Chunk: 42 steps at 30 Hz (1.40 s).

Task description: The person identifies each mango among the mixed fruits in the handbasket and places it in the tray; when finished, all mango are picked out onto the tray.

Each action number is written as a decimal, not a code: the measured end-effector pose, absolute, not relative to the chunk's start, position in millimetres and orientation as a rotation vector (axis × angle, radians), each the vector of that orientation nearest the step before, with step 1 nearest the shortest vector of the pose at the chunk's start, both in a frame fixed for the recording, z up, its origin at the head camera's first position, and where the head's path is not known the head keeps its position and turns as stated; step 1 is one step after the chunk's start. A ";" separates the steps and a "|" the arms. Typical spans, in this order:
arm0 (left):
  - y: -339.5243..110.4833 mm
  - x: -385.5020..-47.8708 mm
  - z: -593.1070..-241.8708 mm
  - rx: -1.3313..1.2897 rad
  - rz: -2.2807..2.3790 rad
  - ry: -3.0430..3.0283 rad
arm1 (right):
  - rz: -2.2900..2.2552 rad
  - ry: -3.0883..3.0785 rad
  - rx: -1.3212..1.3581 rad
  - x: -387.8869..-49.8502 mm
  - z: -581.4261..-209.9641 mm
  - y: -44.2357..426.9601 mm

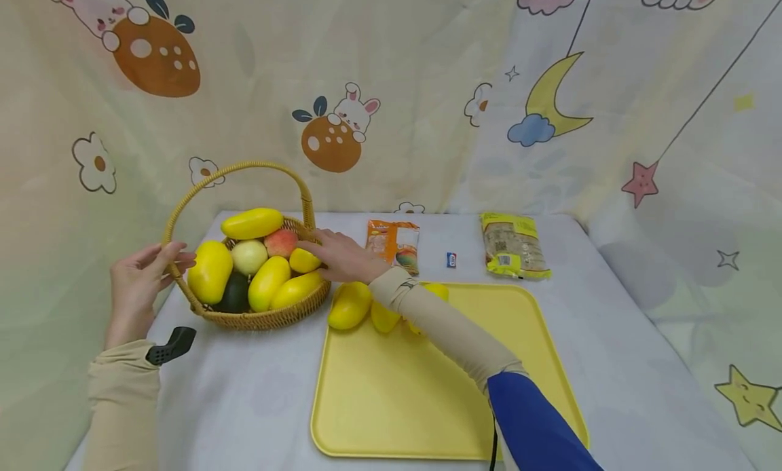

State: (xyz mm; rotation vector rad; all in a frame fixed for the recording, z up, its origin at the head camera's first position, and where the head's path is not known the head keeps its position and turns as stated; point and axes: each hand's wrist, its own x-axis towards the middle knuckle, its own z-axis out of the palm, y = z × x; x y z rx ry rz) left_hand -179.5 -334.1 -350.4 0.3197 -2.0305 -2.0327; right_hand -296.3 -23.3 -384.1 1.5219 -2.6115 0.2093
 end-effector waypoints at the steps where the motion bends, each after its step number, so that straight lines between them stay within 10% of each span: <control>1: -334.0 -179.7 -350.3 0.316 -2.032 -2.032 | 0.220 -2.616 1.520 -297.6 -385.0 -25.3; 42: -334.4 -180.0 -349.3 0.342 -2.061 -2.010 | -0.133 -2.667 1.500 -304.1 -398.8 -64.1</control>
